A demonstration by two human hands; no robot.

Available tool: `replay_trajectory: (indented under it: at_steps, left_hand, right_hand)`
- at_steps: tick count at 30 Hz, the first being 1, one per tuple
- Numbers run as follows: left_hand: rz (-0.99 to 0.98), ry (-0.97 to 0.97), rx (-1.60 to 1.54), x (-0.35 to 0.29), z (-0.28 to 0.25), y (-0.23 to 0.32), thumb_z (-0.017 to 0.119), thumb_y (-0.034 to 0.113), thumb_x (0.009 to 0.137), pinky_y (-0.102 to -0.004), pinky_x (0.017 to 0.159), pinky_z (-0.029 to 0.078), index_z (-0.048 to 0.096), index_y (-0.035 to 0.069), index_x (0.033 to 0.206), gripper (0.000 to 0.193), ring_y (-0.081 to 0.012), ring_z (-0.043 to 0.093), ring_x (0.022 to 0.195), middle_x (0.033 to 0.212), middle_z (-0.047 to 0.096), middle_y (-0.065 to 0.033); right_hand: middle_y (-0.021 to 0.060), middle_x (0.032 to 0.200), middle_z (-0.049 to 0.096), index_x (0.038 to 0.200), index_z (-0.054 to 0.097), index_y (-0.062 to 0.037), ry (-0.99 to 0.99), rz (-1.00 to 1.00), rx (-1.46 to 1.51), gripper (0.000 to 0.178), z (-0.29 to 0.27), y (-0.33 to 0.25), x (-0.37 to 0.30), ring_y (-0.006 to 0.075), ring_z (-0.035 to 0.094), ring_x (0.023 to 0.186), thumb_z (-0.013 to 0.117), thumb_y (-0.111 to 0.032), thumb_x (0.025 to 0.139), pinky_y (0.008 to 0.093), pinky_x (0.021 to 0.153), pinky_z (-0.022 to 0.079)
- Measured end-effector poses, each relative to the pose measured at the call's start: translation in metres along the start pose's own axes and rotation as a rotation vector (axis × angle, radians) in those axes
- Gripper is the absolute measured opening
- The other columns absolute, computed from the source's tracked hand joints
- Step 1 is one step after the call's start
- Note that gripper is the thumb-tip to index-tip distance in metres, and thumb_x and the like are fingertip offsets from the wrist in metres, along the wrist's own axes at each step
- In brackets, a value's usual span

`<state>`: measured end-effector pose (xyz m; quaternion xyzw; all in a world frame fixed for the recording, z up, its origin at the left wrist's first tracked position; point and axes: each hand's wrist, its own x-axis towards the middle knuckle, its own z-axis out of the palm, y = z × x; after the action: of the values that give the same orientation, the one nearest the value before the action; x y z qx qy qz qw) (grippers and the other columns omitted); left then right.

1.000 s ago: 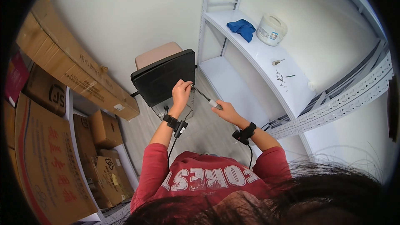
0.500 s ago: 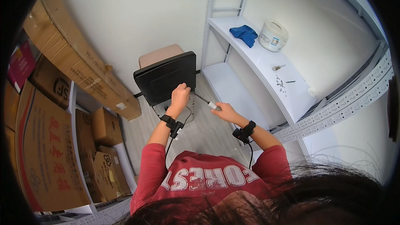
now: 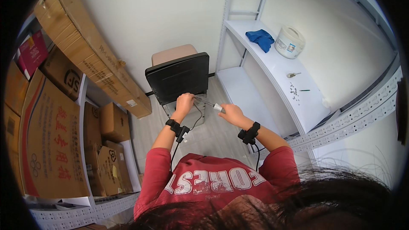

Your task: The person wipes a black rectangular panel with a blue cloth, then places it onto a beige electronic device. They insert a white cable into the device and secure the panel using a screwdriver and screws.

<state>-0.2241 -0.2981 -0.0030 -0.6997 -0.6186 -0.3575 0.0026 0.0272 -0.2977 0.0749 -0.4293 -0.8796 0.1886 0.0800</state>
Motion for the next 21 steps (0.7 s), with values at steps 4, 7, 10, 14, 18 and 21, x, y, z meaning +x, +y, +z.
replay_trajectory:
  at_steps: [4,7,10,14,18,21]
  left_hand:
    - [0.019,-0.053,0.089,-0.001,0.001,-0.003,0.064,0.010,0.071,-0.0419,0.066,0.051,0.066,0.005,0.079,0.009,-0.0325,0.062,0.075,0.077,0.063,-0.0130]
    - [0.036,-0.077,0.091,0.000,-0.003,0.000,0.063,0.009,0.071,-0.0424,0.066,0.050,0.065,0.005,0.078,0.008,-0.0329,0.062,0.075,0.077,0.063,-0.0132]
    - [0.055,-0.126,0.114,-0.002,-0.003,-0.001,0.063,0.009,0.071,-0.0428,0.066,0.050,0.064,0.005,0.078,0.008,-0.0335,0.062,0.075,0.078,0.063,-0.0133]
    - [0.071,-0.101,0.015,-0.010,0.001,-0.002,0.064,0.008,0.071,-0.0428,0.066,0.050,0.066,0.005,0.083,0.013,-0.0337,0.062,0.074,0.076,0.062,-0.0135]
    - [0.026,0.007,-0.147,-0.010,-0.001,-0.001,0.066,0.008,0.071,-0.0414,0.064,0.049,0.067,0.006,0.090,0.019,-0.0332,0.061,0.070,0.073,0.062,-0.0143]
    - [-0.220,0.048,-0.143,-0.005,-0.002,0.004,0.069,0.010,0.072,-0.0385,0.061,0.048,0.067,0.005,0.093,0.022,-0.0294,0.061,0.064,0.072,0.063,-0.0137]
  right_hand:
    - [0.0222,0.079,0.064,0.091,0.061,0.0007,-0.032,-0.020,0.022,0.029,-0.005,0.000,0.002,0.0405,0.061,0.078,0.066,-0.026,0.080,0.0477,0.069,0.048]
    - [0.0229,0.077,0.064,0.089,0.062,0.0017,-0.095,-0.028,0.097,0.031,-0.005,0.003,0.005,0.0408,0.061,0.077,0.067,-0.028,0.079,0.0479,0.069,0.048]
    - [0.0215,0.077,0.063,0.091,0.063,0.0025,-0.124,-0.020,0.071,0.032,-0.005,0.002,0.005,0.0381,0.061,0.074,0.065,-0.028,0.081,0.0444,0.065,0.048]
    - [0.0224,0.077,0.062,0.094,0.061,0.0023,-0.152,-0.043,0.055,0.034,0.024,0.025,0.011,0.0385,0.060,0.072,0.064,-0.030,0.082,0.0444,0.065,0.047]
    - [0.0235,0.076,0.062,0.093,0.058,0.0027,-0.141,-0.016,0.183,0.038,0.027,0.024,0.006,0.0402,0.060,0.072,0.063,-0.034,0.083,0.0461,0.064,0.046]
    - [0.0238,0.075,0.061,0.092,0.057,0.0026,-0.070,0.001,0.251,0.040,0.025,0.027,0.007,0.0405,0.060,0.072,0.063,-0.036,0.083,0.0464,0.063,0.046]
